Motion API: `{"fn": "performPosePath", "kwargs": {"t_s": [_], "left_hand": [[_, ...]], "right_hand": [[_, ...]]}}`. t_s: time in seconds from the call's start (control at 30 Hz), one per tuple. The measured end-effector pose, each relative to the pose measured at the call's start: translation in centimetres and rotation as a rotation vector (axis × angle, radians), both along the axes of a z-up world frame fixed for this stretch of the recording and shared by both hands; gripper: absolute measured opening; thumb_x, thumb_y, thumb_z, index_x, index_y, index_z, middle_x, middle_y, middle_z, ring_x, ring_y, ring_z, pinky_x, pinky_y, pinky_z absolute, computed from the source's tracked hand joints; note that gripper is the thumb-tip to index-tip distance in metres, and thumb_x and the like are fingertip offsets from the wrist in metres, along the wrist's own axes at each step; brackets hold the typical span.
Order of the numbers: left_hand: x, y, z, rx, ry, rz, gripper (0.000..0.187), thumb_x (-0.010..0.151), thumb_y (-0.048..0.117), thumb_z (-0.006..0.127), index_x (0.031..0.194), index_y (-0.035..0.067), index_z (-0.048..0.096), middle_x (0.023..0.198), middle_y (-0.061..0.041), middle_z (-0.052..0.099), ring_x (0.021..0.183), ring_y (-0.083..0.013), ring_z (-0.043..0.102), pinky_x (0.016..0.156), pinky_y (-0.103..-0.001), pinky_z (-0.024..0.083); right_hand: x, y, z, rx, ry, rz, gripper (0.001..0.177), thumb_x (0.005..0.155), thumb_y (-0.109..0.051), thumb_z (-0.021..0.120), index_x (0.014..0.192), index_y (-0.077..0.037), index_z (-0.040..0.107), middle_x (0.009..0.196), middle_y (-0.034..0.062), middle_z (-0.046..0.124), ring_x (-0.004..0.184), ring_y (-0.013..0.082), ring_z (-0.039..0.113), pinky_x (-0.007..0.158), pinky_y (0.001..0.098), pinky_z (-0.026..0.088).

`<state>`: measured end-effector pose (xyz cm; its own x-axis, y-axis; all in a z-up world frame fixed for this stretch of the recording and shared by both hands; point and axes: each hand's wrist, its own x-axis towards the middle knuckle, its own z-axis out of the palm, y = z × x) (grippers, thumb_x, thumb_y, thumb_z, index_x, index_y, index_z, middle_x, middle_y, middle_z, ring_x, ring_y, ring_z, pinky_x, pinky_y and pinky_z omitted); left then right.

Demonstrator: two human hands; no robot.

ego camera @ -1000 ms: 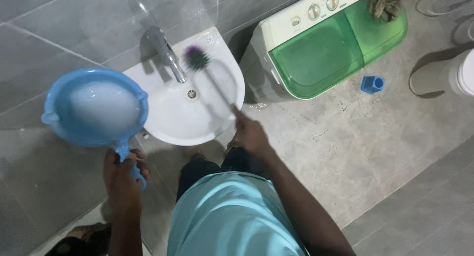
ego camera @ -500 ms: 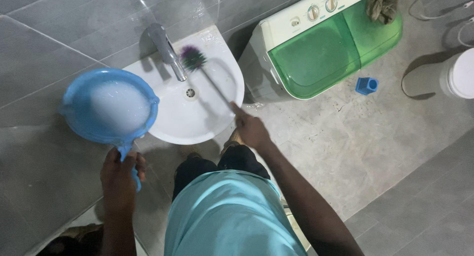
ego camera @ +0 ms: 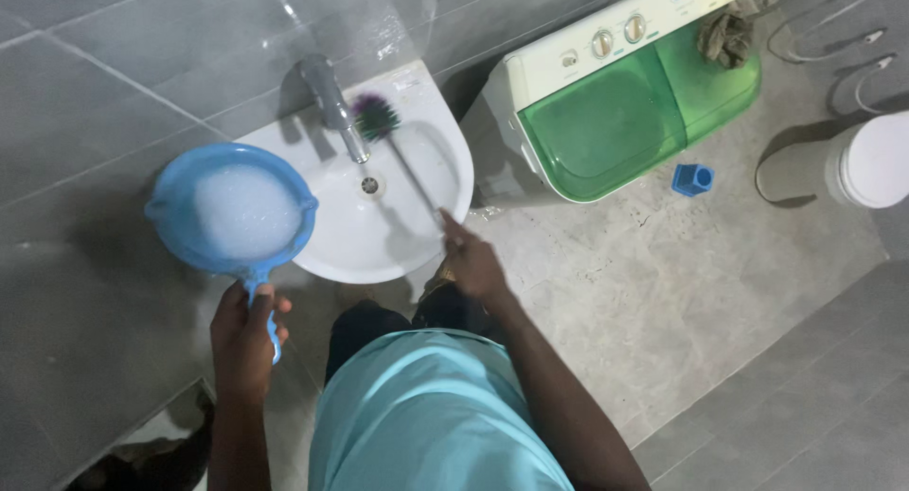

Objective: The person cleans a bathroom sink by dipping a long-handled brush into a blue scoop of soapy water and scrubbing the basin and faucet.

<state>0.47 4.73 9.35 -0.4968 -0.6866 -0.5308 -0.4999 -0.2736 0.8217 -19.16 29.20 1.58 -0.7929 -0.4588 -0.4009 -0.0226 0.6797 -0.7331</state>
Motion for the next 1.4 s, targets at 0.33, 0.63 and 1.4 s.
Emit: {"fn": "performPosePath", "kwargs": {"t_s": [0.33,0.63,1.4], "left_hand": [[0.2,-0.8,-2.0,0.003,-0.077,-0.071,0.025,0.102,0.028,0.058,0.112,0.005,0.063,0.087,-0.005,0.069,0.059,-0.0106,0.053,0.054,-0.027,0.045],[1.2,-1.5,-3.2,-0.015,-0.081,-0.086,0.025,0.100,0.026,0.058,0.115,0.007,0.062,0.086,-0.005,0.068,0.063,-0.0090,0.056,0.056,-0.027,0.048],[1.8,-2.0,-3.4,0.036,-0.099,-0.007,0.027,0.100,0.015,0.056,0.122,0.002,0.057,0.091,-0.007,0.068,0.059,-0.0094,0.052,0.051,-0.026,0.045]], "right_hand": [[-0.8,0.6,-2.6,0.070,0.135,0.017,0.051,0.106,-0.035,0.046,0.156,-0.027,0.044,0.112,0.0242,0.073,0.100,0.0436,0.071,0.090,0.0492,0.057],[-4.0,1.5,-2.2,0.192,0.039,-0.174,0.056,0.103,-0.036,0.044,0.158,-0.029,0.039,0.109,0.0257,0.074,0.105,0.0430,0.072,0.095,0.0498,0.055],[-2.2,0.4,-2.4,0.211,0.106,0.137,0.056,0.103,-0.039,0.040,0.158,-0.033,0.035,0.125,0.0242,0.070,0.101,0.0476,0.071,0.100,0.0503,0.053]]}}
